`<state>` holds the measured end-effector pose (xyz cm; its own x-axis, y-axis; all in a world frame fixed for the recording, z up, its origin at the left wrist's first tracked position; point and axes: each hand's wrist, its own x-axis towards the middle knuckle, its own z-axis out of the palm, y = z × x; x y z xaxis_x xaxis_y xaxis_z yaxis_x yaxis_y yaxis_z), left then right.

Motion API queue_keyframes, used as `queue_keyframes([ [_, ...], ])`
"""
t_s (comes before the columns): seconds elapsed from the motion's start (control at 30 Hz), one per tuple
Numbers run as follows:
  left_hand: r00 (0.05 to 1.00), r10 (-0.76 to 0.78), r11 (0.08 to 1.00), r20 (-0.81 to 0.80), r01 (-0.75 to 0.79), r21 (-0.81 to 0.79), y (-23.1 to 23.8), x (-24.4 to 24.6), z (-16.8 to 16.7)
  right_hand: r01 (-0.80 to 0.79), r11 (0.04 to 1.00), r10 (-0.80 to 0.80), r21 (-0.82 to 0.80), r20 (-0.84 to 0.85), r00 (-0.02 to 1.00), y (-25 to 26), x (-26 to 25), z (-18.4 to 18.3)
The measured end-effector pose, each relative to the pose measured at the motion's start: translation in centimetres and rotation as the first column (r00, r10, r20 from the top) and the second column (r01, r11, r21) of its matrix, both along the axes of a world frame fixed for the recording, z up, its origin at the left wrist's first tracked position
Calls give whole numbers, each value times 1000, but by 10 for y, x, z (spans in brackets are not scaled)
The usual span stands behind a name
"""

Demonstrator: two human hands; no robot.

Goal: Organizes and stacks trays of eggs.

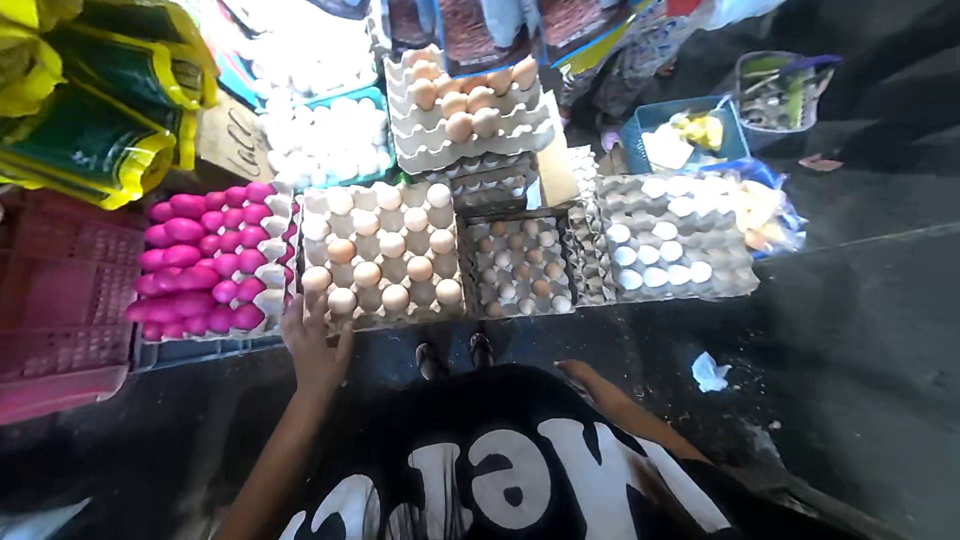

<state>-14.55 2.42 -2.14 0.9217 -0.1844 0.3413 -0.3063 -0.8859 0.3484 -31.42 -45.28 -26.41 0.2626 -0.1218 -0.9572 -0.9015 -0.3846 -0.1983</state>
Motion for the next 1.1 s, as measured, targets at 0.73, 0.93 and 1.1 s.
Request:
queue_keyframes([
  [0.73,962,-179,881,205,249,-402,38,-21,-10,227,954,-296,195,526,797,83,105,239],
  [0.93,936,-319,854,151,353,-383,-44,-2,29,345,886,-463,309,591,660,-11,105,248],
  [1.1,876,-476,782,-71,386,-489,-154,12,26,547,801,-562,241,618,550,-134,102,225],
])
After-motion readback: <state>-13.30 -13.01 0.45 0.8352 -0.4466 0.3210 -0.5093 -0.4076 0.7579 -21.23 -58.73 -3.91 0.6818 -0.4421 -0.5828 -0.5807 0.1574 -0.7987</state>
